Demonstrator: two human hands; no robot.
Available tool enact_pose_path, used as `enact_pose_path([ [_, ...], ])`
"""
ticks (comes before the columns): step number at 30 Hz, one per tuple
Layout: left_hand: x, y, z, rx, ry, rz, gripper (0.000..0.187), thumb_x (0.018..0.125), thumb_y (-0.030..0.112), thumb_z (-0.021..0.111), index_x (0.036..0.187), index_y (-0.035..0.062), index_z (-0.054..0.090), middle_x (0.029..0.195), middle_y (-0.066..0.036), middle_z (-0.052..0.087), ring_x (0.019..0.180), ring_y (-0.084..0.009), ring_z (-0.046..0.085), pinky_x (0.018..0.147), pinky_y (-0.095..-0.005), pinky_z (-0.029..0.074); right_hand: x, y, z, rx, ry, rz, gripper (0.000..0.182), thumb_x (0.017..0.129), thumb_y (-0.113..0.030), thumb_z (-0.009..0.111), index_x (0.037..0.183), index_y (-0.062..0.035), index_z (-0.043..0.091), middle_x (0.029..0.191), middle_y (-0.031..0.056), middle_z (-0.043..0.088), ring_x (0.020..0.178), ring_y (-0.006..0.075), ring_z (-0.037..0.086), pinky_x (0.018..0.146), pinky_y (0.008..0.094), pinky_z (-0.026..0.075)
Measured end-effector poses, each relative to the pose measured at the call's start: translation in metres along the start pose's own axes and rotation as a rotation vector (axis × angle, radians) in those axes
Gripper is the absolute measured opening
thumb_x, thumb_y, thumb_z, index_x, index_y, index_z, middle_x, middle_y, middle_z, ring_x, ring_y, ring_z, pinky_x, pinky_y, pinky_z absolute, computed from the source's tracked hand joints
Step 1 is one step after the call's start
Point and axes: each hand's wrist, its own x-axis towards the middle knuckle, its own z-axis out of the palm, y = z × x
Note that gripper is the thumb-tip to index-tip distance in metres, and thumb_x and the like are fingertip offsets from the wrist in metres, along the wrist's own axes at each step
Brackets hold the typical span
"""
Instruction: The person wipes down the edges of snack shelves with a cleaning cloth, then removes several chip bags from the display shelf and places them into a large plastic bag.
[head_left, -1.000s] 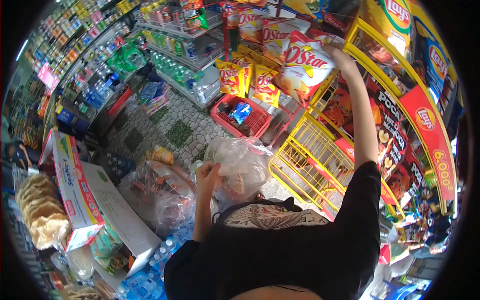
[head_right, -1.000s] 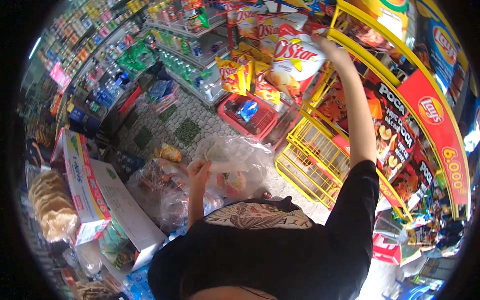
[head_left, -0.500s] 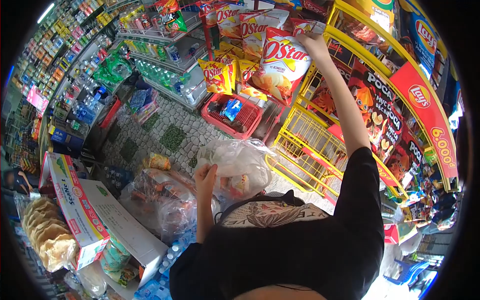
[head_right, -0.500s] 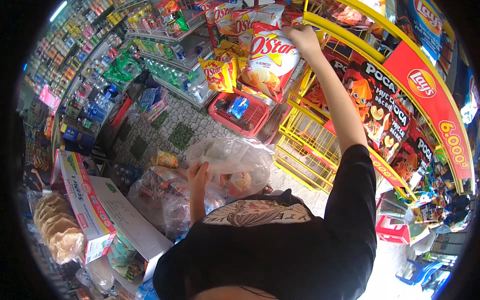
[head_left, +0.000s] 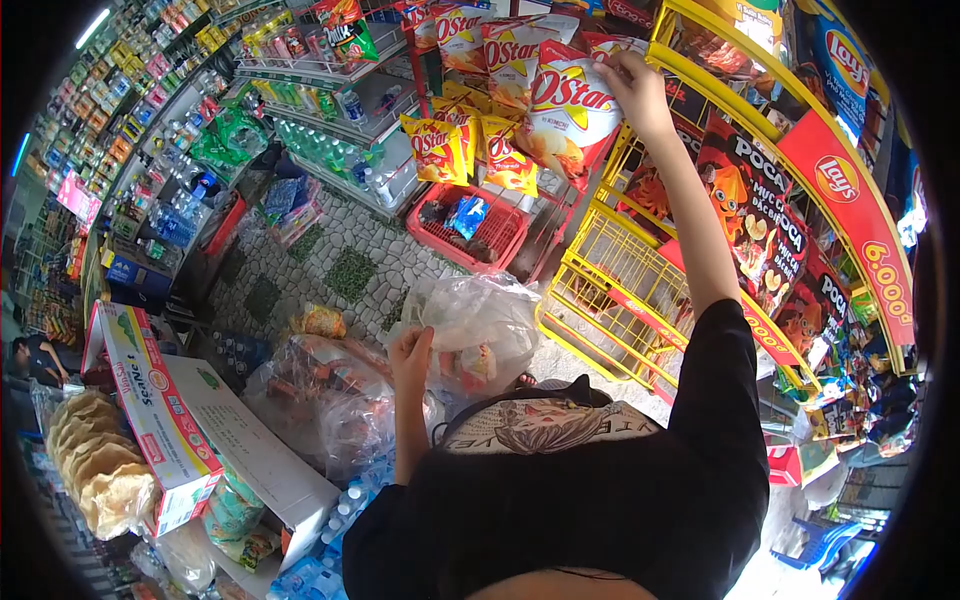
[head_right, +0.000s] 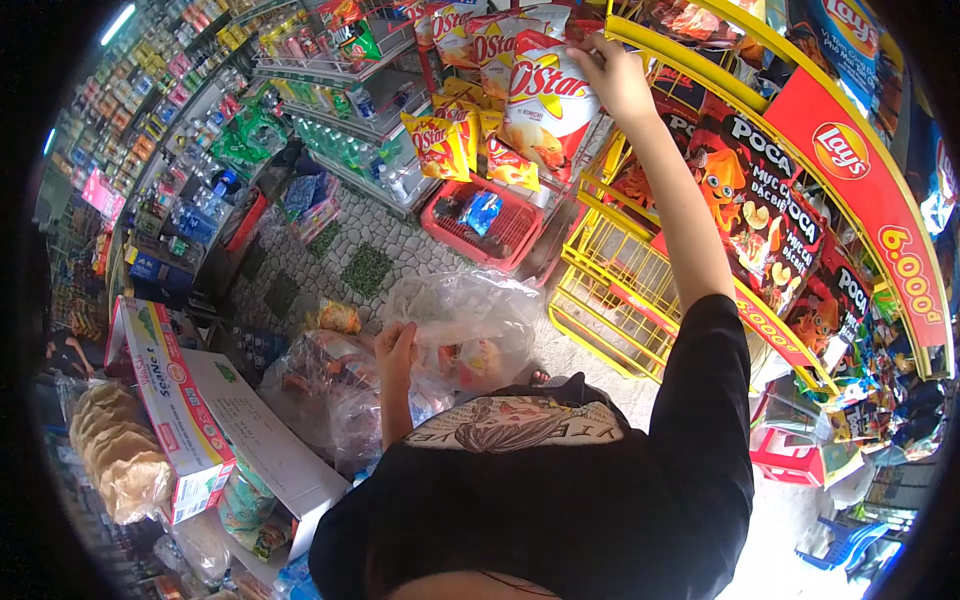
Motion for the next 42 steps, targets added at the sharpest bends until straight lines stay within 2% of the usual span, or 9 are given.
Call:
enact_pose_path([
  [15,-0.005,-0.001,0.007,0.014,0.052,-0.042,0.018,0.071,0.01,0.054,0.056,0.0085,0.045,0.049,0.005,0.038,0.039,-0.0025,0.032,0.036,-0.0182,0.021,-0.001,-0.005,-0.014,-0.431,-0.188,-0.171,0.026,0.066,-0.032,0.057,0.076,-0.0082,0.055,0.078,0.0007,0.051,0.079,0.0226,0.05,0.063,0.0403,0.037],
  [19,-0.003,-0.005,0.011,-0.02,0.049,-0.077,0.02,0.073,0.011,0.054,0.055,0.0074,0.047,0.048,0.007,0.038,0.04,-0.0009,0.03,0.037,-0.0175,0.019,0.002,0.009,-0.008,-0.391,-0.108,-0.283,0.027,0.067,-0.036,0.056,0.079,-0.0118,0.053,0.069,0.0054,0.057,0.061,0.0233,0.055,0.054,0.0344,0.042],
  [21,-0.002,-0.005,0.011,-0.024,0.049,-0.068,0.022,0.073,0.011,0.054,0.053,0.008,0.046,0.047,0.007,0.038,0.04,-0.0009,0.03,0.037,-0.0175,0.019,0.002,0.012,-0.009,-0.387,-0.179,-0.178,0.024,0.066,-0.026,0.059,0.078,-0.0062,0.052,0.078,0.0044,0.049,0.072,0.0223,0.051,0.057,0.0294,0.041],
  [32,0.008,0.003,0.004,-0.034,0.012,-0.056,0.025,0.073,0.012,0.052,0.051,0.0089,0.04,0.045,0.006,0.033,0.038,-0.0019,0.029,0.035,-0.0181,0.019,0.031,0.161,0.027,-0.459,-0.03,-0.465,0.03,0.057,-0.007,0.062,0.085,-0.0052,0.049,0.081,0.0073,0.045,0.076,0.0248,0.046,0.061,0.0321,0.04],
  [35,0.011,0.019,0.003,-0.02,0.004,-0.057,0.024,0.075,0.013,0.05,0.053,0.0092,0.042,0.044,0.007,0.033,0.036,-0.0004,0.027,0.033,-0.0171,0.017,0.036,0.194,0.037,-0.391,-0.175,-0.298,0.037,0.056,-0.009,0.063,0.09,-0.0061,0.048,0.084,0.0087,0.046,0.077,0.0261,0.047,0.066,0.033,0.04],
  [36,0.015,0.024,0.003,-0.026,-0.011,-0.045,0.023,0.076,0.014,0.049,0.054,0.0092,0.043,0.044,0.007,0.033,0.036,-0.0004,0.027,0.033,-0.017,0.017,0.033,0.082,-0.01,-0.575,-0.275,-0.479,0.046,0.057,-0.012,0.063,0.099,-0.0064,0.046,0.088,0.0125,0.046,0.08,0.0281,0.048,0.071,0.034,0.04],
  [38,0.018,0.042,0.004,-0.07,-0.024,-0.035,0.023,0.077,0.015,0.048,0.055,0.0095,0.042,0.044,0.007,0.032,0.035,-0.0003,0.026,0.032,-0.0173,0.016,0.008,0.0,-0.033,-0.41,-0.345,-0.331,0.052,0.065,-0.018,0.059,0.11,-0.0033,0.038,0.093,0.0169,0.044,0.08,0.0267,0.049,0.071,0.0329,0.039],
  [41,0.02,0.058,0.001,-0.136,-0.055,-0.026,0.024,0.077,0.014,0.048,0.054,0.0099,0.041,0.044,0.006,0.032,0.036,-0.0005,0.027,0.033,-0.0177,0.017,-0.049,-0.104,-0.048,0.115,-0.829,0.107,0.021,0.07,-0.014,0.052,0.084,0.0014,0.05,0.081,0.0115,0.053,0.075,0.0181,0.05,0.064,0.0272,0.039],
  [42,0.02,0.062,0.002,-0.13,-0.043,-0.041,0.024,0.077,0.014,0.048,0.054,0.0099,0.041,0.044,0.006,0.032,0.036,-0.0005,0.027,0.033,-0.0177,0.017,-0.078,-0.121,-0.038,0.584,-0.964,0.159,0.016,0.071,-0.01,0.049,0.082,0.0008,0.052,0.077,0.0102,0.054,0.076,0.0162,0.051,0.066,0.0273,0.04],
])
